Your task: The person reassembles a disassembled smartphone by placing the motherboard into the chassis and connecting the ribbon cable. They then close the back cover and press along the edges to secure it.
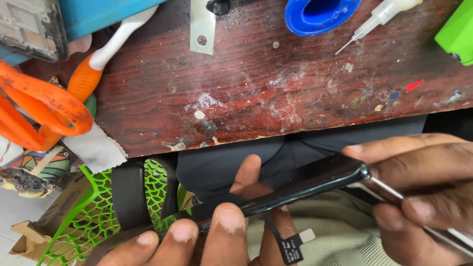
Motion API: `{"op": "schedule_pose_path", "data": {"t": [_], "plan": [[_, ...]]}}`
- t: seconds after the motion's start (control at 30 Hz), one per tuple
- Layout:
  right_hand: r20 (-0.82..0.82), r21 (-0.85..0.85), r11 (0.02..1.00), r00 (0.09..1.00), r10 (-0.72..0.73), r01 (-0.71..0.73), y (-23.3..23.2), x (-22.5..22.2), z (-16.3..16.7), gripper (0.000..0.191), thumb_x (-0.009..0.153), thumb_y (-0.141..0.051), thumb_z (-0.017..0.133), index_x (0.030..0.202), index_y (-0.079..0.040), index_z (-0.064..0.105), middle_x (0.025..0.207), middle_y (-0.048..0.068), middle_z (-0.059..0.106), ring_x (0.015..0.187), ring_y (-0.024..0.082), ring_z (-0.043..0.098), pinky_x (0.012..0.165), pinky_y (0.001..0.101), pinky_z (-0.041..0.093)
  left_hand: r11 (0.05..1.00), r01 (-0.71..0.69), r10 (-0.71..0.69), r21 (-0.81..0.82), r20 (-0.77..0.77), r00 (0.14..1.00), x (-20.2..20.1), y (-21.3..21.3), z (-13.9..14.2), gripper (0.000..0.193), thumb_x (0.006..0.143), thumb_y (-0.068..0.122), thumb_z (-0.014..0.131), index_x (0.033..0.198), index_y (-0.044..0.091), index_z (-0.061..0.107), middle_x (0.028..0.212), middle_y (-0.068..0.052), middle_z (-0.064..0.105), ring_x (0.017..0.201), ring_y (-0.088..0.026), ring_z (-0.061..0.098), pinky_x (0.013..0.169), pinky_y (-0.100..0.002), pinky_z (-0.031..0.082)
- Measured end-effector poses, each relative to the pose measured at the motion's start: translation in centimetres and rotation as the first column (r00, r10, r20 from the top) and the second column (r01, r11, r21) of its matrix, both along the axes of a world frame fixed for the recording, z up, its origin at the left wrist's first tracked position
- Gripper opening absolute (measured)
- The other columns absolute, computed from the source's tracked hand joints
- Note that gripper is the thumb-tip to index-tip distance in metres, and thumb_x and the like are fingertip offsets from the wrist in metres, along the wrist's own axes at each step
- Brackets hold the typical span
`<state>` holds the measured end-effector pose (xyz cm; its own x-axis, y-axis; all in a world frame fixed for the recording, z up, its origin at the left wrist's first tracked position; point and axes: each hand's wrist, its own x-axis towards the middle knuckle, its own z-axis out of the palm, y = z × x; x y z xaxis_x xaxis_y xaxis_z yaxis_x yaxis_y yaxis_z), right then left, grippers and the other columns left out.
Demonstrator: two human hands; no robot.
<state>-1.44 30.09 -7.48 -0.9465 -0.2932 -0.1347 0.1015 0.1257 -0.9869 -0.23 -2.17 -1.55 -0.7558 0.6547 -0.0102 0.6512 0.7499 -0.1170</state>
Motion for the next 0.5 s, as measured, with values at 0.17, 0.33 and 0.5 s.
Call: {"op": "schedule_pose_path", "data": {"t": [0.17,0.33,0.5], "plan": [[0.83,-0.495,0.762,0.486,0.273,0.418,4.2,0.2,0.6,0.055,0.091,0.011,0.069,0.142,0.014,0.05,0.099,0.033,0.067,0.072,0.031,0.07,0.066,0.0427,0.063,0.978,0.206,-0.19,0.029,-0.279,0.941,-0.1,-2.5,-3.5,0.062,0.089,0.046,0.077,0.133,0.007,0.058,0.131,-0.001,0.053,0.123,-0.021,0.044,0.095,-0.032,0.04],[0.895,-0.445,0.669,0.325,0.306,0.595,4.8,0.8,0.8,0.071,0.09,0.017,0.071,0.154,0.02,0.041,0.084,0.03,0.056,0.054,0.026,0.057,0.044,0.0396,0.05,0.932,0.362,-0.338,-0.019,-0.407,0.848,-1.6,-3.5,-4.2,0.056,0.095,0.033,0.076,0.142,0.013,0.053,0.135,-0.007,0.054,0.131,-0.028,0.048,0.104,-0.037,0.041],[0.925,-0.379,0.685,0.275,0.262,0.622,5.0,1.6,1.1,0.074,0.088,0.018,0.073,0.154,0.017,0.04,0.081,0.027,0.052,0.048,0.022,0.051,0.038,0.0368,0.044,0.918,0.394,-0.374,-0.033,-0.395,0.839,-1.4,-4.5,-4.1,0.055,0.096,0.031,0.075,0.143,0.014,0.053,0.135,-0.008,0.055,0.13,-0.028,0.049,0.105,-0.038,0.042]]}}
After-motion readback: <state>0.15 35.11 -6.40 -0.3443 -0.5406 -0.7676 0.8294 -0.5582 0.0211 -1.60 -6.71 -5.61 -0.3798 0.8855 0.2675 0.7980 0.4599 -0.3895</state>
